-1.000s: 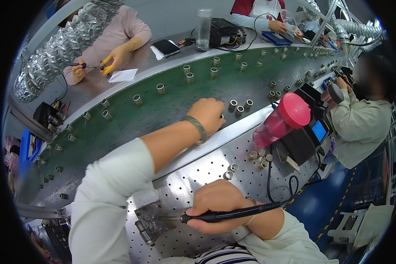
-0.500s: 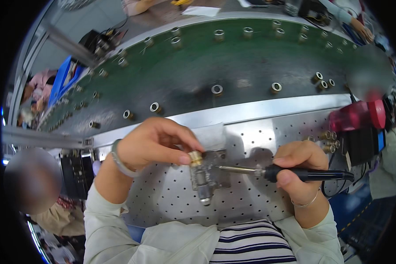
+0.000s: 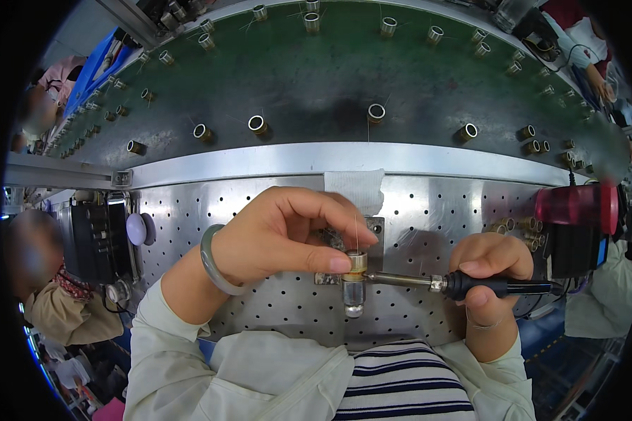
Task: The person uses a soldering iron to apply heat to small cylindrical metal components held in their left hand. They repeatedly pick up components from a green workbench, solder them, and place them back down. The task is performed in a repetitive cycle throughout the video.
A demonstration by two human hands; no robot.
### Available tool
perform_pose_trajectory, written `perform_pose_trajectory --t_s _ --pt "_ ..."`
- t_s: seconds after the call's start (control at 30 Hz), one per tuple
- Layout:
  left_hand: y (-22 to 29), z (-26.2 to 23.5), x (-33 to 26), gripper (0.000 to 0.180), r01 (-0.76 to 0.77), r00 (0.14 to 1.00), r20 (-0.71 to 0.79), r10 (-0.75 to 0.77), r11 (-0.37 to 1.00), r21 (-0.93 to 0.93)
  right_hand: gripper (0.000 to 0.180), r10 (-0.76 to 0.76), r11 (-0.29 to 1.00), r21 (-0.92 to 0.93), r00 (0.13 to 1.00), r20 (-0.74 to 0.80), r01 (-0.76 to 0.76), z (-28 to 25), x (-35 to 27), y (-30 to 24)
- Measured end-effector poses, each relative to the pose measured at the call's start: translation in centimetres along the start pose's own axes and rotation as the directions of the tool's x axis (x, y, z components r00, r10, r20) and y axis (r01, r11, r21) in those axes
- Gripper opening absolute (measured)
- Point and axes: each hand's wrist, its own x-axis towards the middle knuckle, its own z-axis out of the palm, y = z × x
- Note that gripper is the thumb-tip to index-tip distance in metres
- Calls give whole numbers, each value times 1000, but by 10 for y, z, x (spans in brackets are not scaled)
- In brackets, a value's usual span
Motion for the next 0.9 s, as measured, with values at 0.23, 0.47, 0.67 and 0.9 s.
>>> perform_pose_trajectory --t_s 0.23,0.47,0.67,0.9 --pt "3 4 0 19 -77 997 -14 77 996 34 26 -46 995 -86 997 59 51 -1 4 1" --pt "4 3 -1 16 -117 993 22 116 991 69 30 -94 988 -111 991 91 104 -4 5 2" --pt "2 2 -1 17 -146 989 32 144 986 75 31 -114 986 -106 985 132 128 -6 7 4" --pt "2 3 0 18 -156 988 32 153 983 100 31 -115 987 -92 981 159 130 -9 9 5"
